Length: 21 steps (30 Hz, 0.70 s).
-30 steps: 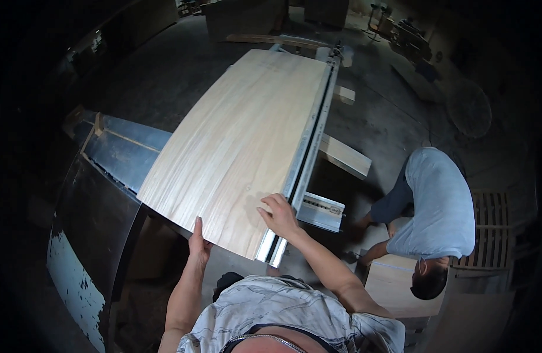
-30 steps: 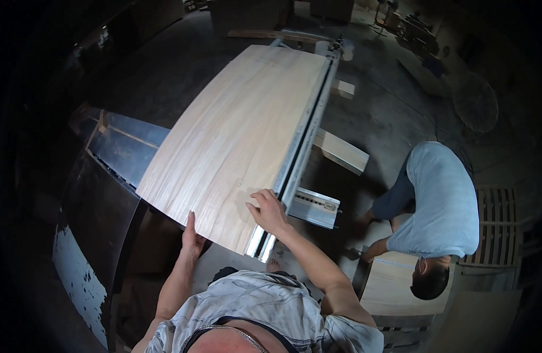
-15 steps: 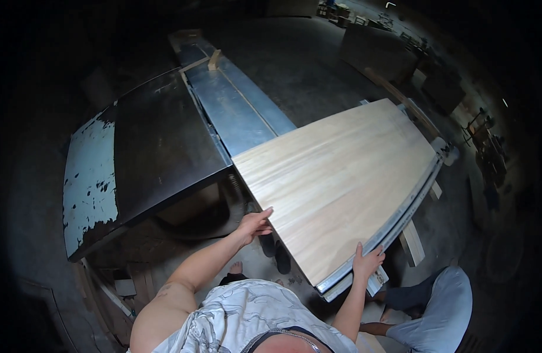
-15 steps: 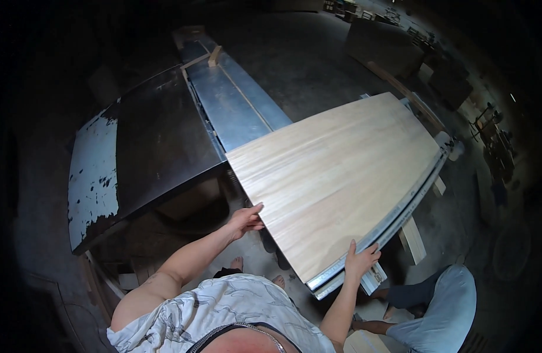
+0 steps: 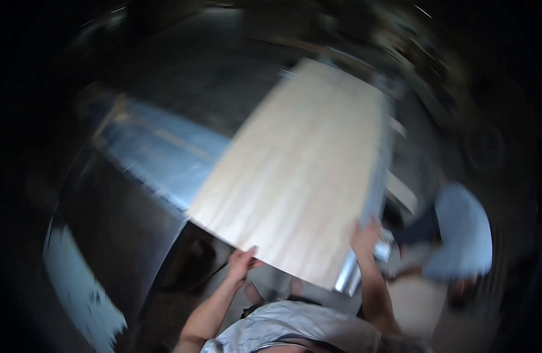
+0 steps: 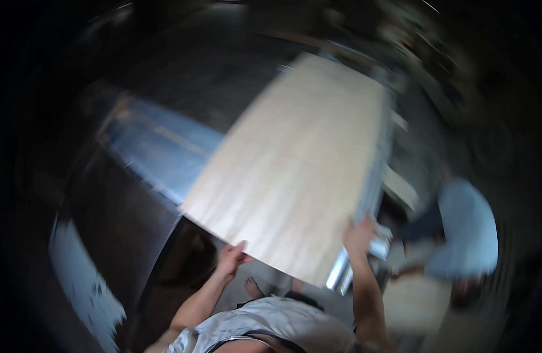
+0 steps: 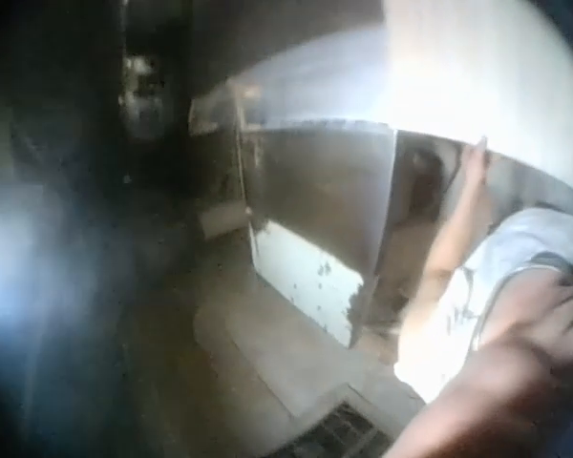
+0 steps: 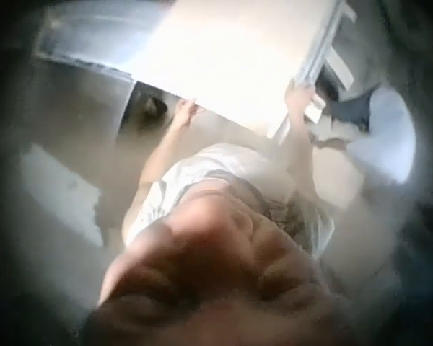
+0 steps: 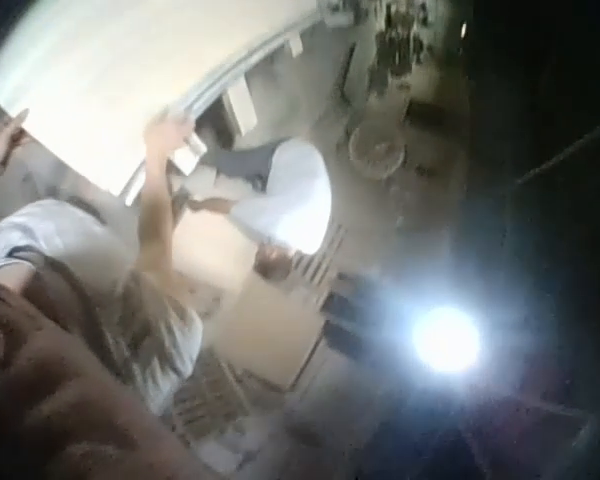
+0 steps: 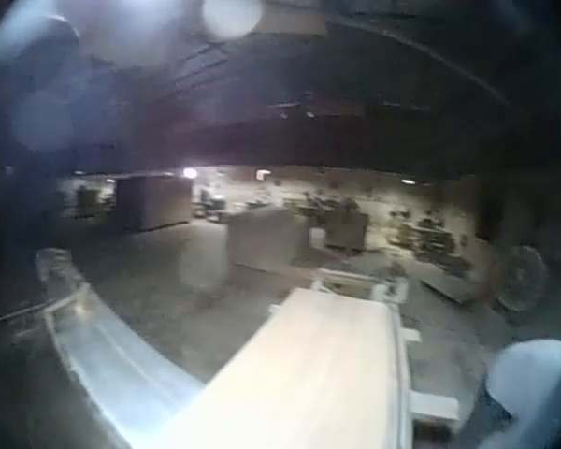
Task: The person lifts cut wooden boards from a table saw and stacks them onto a pallet by hand. Then, the person works with a coworker to load another wooden board onto the sliding table saw and positions wooden blocks near the machine.
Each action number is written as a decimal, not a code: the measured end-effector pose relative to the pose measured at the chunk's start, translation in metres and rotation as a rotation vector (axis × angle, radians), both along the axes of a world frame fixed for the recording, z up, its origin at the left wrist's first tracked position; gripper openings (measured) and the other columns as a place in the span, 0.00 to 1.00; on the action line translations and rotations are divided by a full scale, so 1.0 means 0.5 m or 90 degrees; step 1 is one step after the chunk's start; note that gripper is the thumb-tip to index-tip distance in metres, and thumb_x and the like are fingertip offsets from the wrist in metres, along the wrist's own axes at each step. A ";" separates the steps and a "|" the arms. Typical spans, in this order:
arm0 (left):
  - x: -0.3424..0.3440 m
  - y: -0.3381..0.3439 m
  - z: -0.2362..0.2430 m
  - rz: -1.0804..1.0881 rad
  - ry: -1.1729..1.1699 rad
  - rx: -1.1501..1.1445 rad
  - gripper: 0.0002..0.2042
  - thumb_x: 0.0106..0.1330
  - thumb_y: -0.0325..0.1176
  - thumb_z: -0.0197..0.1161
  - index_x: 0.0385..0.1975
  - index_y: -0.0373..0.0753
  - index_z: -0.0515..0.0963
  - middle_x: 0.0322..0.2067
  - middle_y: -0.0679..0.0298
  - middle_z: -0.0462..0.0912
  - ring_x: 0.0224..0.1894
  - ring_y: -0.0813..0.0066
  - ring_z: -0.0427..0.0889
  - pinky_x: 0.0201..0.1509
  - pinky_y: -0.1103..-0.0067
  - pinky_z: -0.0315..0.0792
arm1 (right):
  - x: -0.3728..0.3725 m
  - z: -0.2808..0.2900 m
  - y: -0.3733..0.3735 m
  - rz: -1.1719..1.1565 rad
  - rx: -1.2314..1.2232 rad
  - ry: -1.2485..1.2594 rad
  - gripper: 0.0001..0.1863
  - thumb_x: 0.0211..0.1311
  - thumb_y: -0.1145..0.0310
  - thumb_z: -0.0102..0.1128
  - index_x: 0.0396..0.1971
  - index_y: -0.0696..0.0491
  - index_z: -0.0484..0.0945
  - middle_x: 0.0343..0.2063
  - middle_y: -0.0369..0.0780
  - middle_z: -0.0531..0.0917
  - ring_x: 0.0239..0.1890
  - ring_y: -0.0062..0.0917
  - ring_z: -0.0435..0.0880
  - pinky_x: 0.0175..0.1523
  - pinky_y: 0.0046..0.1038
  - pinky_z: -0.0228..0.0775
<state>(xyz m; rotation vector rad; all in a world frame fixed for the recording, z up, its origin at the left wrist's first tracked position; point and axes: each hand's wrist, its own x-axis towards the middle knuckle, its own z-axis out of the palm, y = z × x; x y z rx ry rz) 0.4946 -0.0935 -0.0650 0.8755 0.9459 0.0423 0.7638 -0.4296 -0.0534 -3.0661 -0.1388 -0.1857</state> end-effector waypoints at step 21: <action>0.007 0.018 0.022 0.065 -0.097 -0.031 0.18 0.72 0.44 0.67 0.53 0.39 0.76 0.46 0.60 0.86 0.46 0.70 0.86 0.51 0.63 0.82 | 0.080 0.085 0.136 0.002 0.122 0.041 0.38 0.69 0.53 0.59 0.70 0.60 0.60 0.61 0.61 0.66 0.62 0.55 0.69 0.57 0.49 0.77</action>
